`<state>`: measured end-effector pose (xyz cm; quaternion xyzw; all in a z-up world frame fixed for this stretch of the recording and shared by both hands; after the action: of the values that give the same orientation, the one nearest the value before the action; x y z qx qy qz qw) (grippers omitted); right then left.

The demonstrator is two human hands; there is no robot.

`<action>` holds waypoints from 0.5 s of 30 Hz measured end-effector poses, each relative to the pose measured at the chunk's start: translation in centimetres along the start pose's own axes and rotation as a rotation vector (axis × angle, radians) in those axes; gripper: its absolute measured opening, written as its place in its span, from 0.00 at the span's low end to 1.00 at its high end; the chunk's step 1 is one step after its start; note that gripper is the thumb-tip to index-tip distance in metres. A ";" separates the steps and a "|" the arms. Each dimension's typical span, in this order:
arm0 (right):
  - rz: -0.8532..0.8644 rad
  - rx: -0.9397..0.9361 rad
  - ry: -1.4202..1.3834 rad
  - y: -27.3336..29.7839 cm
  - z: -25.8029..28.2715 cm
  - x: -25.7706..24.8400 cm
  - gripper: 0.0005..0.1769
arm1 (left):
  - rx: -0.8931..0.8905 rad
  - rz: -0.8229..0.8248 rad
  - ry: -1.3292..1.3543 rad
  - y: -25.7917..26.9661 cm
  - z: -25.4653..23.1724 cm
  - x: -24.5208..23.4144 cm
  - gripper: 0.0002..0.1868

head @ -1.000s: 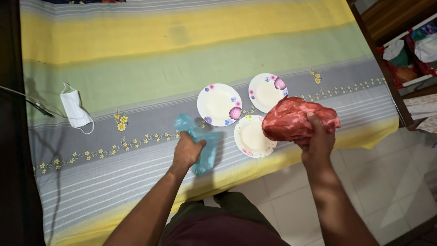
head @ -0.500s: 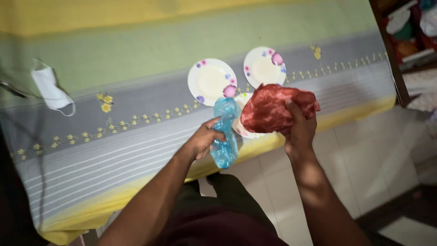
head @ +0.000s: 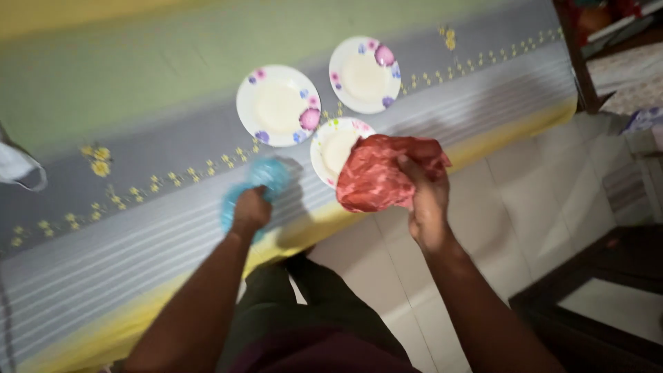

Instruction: The person takes fried food items from a bag and arranges them onto several plates laid out on a bed, then disposes of the empty bags in a kitchen trash bin.

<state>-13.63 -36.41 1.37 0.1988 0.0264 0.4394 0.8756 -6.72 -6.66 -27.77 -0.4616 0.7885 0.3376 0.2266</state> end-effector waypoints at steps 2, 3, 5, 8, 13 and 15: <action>0.053 0.012 0.021 -0.8 -1.9 -0.1 0.18 | 0.010 -0.029 -0.020 -0.7 3.6 0.8 0.23; 0.117 0.016 0.030 -0.8 -3.0 -0.2 0.17 | 0.026 -0.073 -0.048 -0.4 5.7 1.3 0.22; 0.153 0.028 0.040 -0.9 -5.2 -0.3 0.16 | -0.006 -0.034 -0.066 0.2 5.8 0.7 0.23; 0.178 0.085 0.076 -0.6 -5.8 1.6 0.17 | -0.140 0.013 -0.067 2.0 2.9 -3.2 0.30; 0.139 0.148 0.168 0.1 -5.1 3.7 0.21 | -0.037 0.059 -0.051 2.5 2.2 -5.3 0.47; 0.122 0.156 0.195 0.3 -5.1 4.1 0.22 | -0.195 0.149 -0.085 3.2 1.4 -6.1 0.46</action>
<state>-12.52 -31.40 -2.64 0.2240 0.1333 0.5057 0.8224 -6.57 -0.99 -23.60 -0.4066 0.7738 0.4477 0.1882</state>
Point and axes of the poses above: each hand's wrist, its own y-axis away from the middle knuckle, its own x-axis out of the palm, z = x × y, the point moved 1 cm from there along -y, towards the middle knuckle, and after that the axes turned 7 degrees about x, right-handed, at the moved point
